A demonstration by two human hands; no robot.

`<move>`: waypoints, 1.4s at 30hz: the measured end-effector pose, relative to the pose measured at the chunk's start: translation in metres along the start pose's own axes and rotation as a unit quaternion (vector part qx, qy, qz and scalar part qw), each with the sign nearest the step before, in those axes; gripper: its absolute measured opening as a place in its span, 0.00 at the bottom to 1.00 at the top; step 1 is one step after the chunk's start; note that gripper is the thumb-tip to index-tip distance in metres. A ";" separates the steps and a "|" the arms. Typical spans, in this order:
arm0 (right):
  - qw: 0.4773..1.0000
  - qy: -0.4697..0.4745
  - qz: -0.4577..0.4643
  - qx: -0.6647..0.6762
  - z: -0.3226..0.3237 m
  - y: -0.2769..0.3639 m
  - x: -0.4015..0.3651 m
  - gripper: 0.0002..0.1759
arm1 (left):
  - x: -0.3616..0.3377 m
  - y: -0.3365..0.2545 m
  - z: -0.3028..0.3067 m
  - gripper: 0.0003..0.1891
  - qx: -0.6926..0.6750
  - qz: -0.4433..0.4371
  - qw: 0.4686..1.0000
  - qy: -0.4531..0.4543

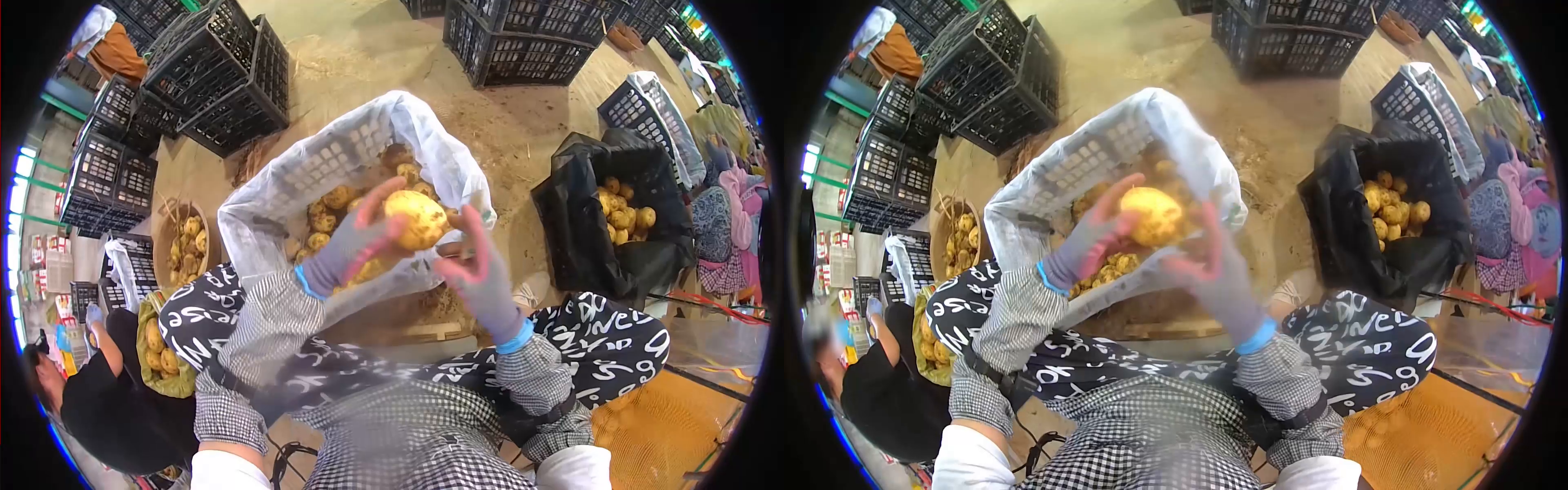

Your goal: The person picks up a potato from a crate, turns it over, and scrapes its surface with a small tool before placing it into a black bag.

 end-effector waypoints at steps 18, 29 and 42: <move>0.970 0.033 -0.222 0.094 0.003 -0.039 -0.014 0.25 | -0.029 0.052 -0.024 0.35 0.004 -0.154 0.988 -0.017; 0.970 0.047 -0.091 0.220 -0.008 -0.036 -0.011 0.42 | -0.025 0.040 -0.025 0.43 0.081 -0.124 0.987 -0.064; 0.979 0.083 -0.097 0.162 -0.002 -0.032 -0.002 0.51 | -0.022 0.051 -0.022 0.40 -0.149 -0.052 0.987 -0.010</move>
Point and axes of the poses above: each hand's wrist, its own x-axis towards the middle knuckle, its own z-axis out of the back of the hand, y = z × x, the point moved 4 cm from there along x, towards the middle knuckle, and after that the axes turned 7 degrees about -y, right-handed, at the moved point
